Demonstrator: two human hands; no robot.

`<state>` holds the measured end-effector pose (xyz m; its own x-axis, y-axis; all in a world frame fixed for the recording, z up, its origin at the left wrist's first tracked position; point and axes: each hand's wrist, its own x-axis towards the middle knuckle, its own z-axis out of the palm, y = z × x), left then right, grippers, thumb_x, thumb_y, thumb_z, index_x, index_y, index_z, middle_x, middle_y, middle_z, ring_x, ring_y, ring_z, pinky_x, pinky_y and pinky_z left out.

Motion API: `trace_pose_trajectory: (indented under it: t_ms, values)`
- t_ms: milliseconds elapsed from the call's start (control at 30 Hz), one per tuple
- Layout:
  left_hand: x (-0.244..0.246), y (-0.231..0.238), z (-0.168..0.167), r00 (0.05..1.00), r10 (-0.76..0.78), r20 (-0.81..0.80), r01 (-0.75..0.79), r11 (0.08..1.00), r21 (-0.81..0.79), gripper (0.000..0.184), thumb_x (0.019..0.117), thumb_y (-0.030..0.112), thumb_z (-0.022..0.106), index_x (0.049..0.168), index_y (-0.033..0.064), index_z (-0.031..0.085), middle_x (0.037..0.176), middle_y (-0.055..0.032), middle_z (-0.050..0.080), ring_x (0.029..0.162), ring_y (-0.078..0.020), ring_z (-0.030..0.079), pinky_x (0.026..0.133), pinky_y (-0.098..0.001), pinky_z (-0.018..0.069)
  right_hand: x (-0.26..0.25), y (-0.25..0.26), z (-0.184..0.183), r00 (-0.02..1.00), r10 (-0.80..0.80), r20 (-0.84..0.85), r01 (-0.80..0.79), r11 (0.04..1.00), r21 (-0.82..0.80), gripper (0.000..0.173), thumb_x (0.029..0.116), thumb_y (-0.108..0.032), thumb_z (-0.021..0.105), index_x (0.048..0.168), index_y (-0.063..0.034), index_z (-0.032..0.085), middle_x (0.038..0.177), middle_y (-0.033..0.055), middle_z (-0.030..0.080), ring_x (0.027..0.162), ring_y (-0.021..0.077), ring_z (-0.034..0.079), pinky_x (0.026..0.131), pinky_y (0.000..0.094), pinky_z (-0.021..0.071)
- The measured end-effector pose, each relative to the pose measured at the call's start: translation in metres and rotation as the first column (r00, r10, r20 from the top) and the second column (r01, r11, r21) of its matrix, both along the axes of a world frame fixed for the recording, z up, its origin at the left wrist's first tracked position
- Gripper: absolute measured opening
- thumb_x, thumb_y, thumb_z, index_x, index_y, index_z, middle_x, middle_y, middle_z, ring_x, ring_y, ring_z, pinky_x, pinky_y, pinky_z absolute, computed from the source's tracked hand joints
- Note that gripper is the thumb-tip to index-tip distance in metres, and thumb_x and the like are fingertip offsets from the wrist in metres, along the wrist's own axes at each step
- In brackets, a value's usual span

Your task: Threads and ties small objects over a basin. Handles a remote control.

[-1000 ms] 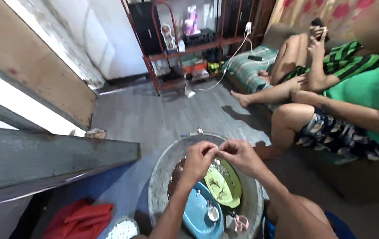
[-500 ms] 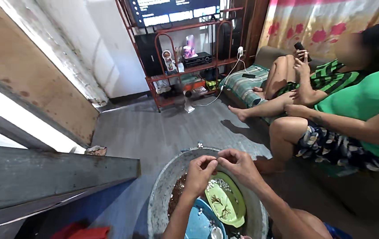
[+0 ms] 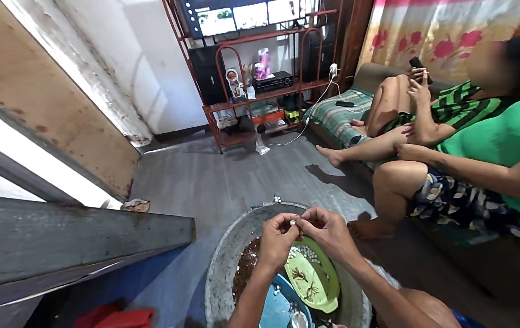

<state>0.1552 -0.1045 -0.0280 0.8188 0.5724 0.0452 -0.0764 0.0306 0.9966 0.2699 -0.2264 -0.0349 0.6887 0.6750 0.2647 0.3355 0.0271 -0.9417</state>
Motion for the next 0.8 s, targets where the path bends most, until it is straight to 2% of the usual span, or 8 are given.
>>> trace_pose_trajectory:
  t_ms: [133,233,333,467,567,700,800]
  values:
    - [0.000,-0.001,0.004,1.000,-0.013,-0.022,0.012,0.998,-0.056,0.017,0.0998,0.002,0.062,0.113,-0.0065,0.068,0.096,-0.0182,0.073,0.077,-0.0259,0.073,0.073,-0.0397,0.0650,-0.001,0.001,-0.001,0.997,-0.006,-0.073,0.011,0.997,0.071,0.013,0.0915,-0.017,0.075,0.100,-0.0072,0.072,0.083,0.0022,0.074,0.071,0.0133,0.071,0.067,0.0290,0.0614]
    - [0.000,-0.001,-0.001,0.999,0.037,-0.014,-0.036,0.997,0.067,0.013,0.0965,0.001,0.065,0.107,-0.0027,0.071,0.094,-0.0141,0.073,0.078,-0.0231,0.073,0.074,-0.0378,0.0646,0.001,0.000,-0.001,0.996,0.024,-0.081,-0.028,0.998,-0.049,0.017,0.0931,-0.019,0.072,0.107,-0.0102,0.076,0.088,-0.0010,0.076,0.076,0.0111,0.073,0.072,0.0300,0.0633]
    - [0.000,0.000,-0.006,0.996,0.084,-0.036,-0.076,0.978,0.196,0.011,0.0929,0.003,0.066,0.101,0.0024,0.073,0.089,-0.0085,0.073,0.075,-0.0195,0.072,0.069,-0.0355,0.0635,0.003,0.000,-0.004,0.995,0.058,-0.086,-0.070,0.987,-0.145,0.016,0.0958,-0.026,0.071,0.100,-0.0142,0.080,0.084,-0.0040,0.076,0.074,0.0079,0.072,0.072,0.0288,0.0626]
    - [0.000,0.001,-0.004,0.989,0.107,-0.102,-0.085,0.976,0.201,0.012,0.0982,0.007,0.065,0.105,0.0018,0.073,0.087,-0.0086,0.074,0.069,-0.0190,0.073,0.067,-0.0353,0.0653,0.000,0.002,-0.007,0.998,0.018,0.067,-0.010,0.992,-0.126,0.014,0.0940,-0.027,0.069,0.096,-0.0167,0.078,0.081,-0.0075,0.074,0.070,0.0029,0.068,0.066,0.0243,0.0592]
    - [-0.001,0.000,-0.004,0.980,0.115,-0.165,-0.064,0.956,0.285,0.011,0.0984,0.011,0.064,0.102,0.0062,0.073,0.082,-0.0034,0.073,0.067,-0.0143,0.071,0.065,-0.0324,0.0637,-0.003,0.003,-0.012,0.973,-0.024,0.230,0.052,0.992,-0.114,0.016,0.0941,-0.029,0.067,0.096,-0.0182,0.078,0.083,-0.0091,0.073,0.071,-0.0009,0.067,0.066,0.0217,0.0584]
    - [-0.003,0.005,-0.008,0.970,0.121,-0.209,-0.037,0.930,0.366,0.013,0.0989,0.016,0.062,0.101,0.0098,0.074,0.081,-0.0003,0.072,0.067,-0.0120,0.069,0.065,-0.0319,0.0620,-0.002,0.003,-0.012,0.960,-0.016,0.280,0.061,0.987,-0.151,0.019,0.0969,-0.032,0.065,0.097,-0.0177,0.077,0.083,-0.0082,0.072,0.072,-0.0006,0.066,0.067,0.0219,0.0578]
    - [-0.003,-0.004,-0.004,0.944,0.234,-0.232,-0.086,0.855,0.512,0.015,0.0977,0.022,0.062,0.098,0.0146,0.075,0.076,0.0050,0.069,0.066,-0.0064,0.065,0.064,-0.0285,0.0566,-0.004,0.004,-0.013,0.943,-0.060,0.328,0.111,0.984,-0.138,0.020,0.0960,-0.032,0.064,0.095,-0.0167,0.076,0.080,-0.0072,0.071,0.069,0.0011,0.064,0.064,0.0234,0.0563]
